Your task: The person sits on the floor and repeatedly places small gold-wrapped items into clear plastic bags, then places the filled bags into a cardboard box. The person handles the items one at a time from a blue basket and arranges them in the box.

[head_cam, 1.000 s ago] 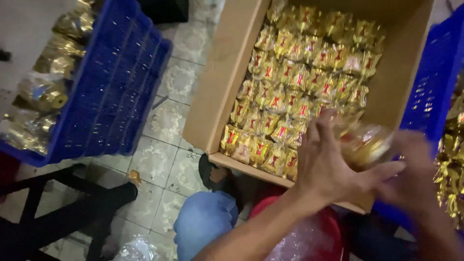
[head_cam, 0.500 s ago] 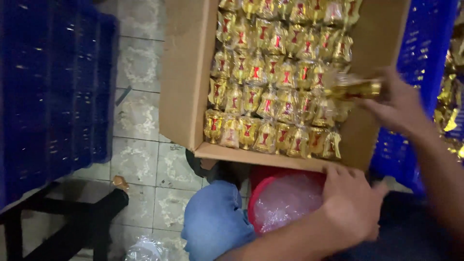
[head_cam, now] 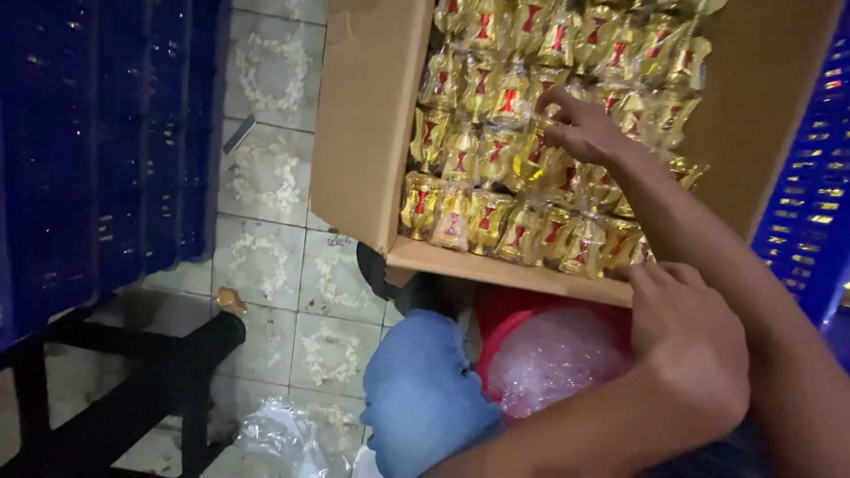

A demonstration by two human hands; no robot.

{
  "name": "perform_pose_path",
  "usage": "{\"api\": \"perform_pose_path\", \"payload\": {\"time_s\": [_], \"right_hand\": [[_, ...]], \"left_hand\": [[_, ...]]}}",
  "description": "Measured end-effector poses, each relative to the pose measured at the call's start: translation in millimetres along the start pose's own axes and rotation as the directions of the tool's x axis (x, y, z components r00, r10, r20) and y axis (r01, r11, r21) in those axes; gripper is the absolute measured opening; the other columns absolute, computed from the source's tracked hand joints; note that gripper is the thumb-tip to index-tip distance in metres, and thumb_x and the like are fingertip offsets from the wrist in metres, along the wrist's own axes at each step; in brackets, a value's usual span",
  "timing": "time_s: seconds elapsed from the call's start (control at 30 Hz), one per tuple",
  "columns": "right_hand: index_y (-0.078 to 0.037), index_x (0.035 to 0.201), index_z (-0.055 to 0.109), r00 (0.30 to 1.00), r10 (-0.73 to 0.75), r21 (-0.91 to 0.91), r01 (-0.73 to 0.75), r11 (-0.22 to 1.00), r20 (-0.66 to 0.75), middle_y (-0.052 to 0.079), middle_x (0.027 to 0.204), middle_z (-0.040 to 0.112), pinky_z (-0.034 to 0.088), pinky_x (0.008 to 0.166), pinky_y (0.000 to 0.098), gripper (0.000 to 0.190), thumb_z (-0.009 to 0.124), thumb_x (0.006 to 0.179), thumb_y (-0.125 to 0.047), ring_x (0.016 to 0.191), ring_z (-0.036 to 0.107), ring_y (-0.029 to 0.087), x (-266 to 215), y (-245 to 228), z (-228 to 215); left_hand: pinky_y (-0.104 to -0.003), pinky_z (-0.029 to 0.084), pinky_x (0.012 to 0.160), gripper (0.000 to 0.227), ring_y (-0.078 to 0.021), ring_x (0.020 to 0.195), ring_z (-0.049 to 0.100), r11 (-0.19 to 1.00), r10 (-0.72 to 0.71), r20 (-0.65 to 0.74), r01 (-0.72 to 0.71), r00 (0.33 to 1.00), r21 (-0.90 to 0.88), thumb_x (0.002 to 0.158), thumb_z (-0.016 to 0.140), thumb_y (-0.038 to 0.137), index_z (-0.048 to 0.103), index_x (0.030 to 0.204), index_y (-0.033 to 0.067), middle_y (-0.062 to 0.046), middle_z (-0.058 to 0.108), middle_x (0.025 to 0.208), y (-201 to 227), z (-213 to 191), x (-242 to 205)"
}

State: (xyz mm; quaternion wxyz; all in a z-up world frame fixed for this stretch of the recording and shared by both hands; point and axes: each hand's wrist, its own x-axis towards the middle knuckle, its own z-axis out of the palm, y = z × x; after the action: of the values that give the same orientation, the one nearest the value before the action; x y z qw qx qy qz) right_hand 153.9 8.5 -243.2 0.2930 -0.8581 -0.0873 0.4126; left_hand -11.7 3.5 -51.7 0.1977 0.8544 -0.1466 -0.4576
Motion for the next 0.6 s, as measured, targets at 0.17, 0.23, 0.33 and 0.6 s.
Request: {"api": "perform_pose_path", "payload": {"time_s": [0.17,0.23,0.33,0.6], "right_hand": [[-0.017,0.144,0.051,0.997,0.022,-0.142,-0.012,0.99,0.07,0.019,0.099,0.063,0.046,0.082,0.0481,0.052,0.044,0.095,-0.033,0.078,0.057,0.033,24,32,14],[-0.015,0.144,0.054,0.997,-0.013,-0.227,0.032,0.973,0.081,0.008,0.068,0.046,0.047,0.07,0.0408,0.052,0.038,0.098,-0.035,0.058,0.046,0.023,24,34,15],[-0.029,0.155,0.042,0.997,-0.007,-0.427,0.039,0.903,0.077,0.021,0.137,0.061,0.042,0.109,0.0637,0.056,0.028,0.103,-0.043,0.113,0.063,0.038,28,34,23],[-0.016,0.135,0.046,0.88,-0.412,-0.526,0.241,0.816,-0.235,0.026,0.132,0.048,0.033,0.1,0.0646,0.055,0.05,0.087,-0.044,0.12,0.044,0.045,7,68,64]], "left_hand": [[-0.066,0.022,0.108,0.052,-0.0529,0.133,0.038,0.999,-0.036,-0.062,0.036,0.997,0.011,0.105,0.025,0.018,0.042,0.152,0.005,-0.027,0.035,0.156,3,5,10],[-0.07,0.021,0.107,0.052,-0.0528,0.131,0.041,0.999,-0.009,-0.066,0.006,0.998,-0.044,0.104,0.026,0.02,0.049,0.15,0.0097,-0.026,0.038,0.154,2,3,7],[-0.063,0.021,0.109,0.054,-0.0517,0.135,0.039,0.995,-0.043,-0.152,0.029,0.987,-0.094,0.103,0.027,0.02,0.044,0.151,0.0043,-0.023,0.04,0.154,6,12,15],[-0.063,0.019,0.109,0.051,-0.0504,0.136,0.036,0.985,-0.038,-0.21,0.001,0.977,-0.173,0.099,0.037,0.026,0.048,0.149,0.024,-0.022,0.04,0.155,1,1,3]]}}
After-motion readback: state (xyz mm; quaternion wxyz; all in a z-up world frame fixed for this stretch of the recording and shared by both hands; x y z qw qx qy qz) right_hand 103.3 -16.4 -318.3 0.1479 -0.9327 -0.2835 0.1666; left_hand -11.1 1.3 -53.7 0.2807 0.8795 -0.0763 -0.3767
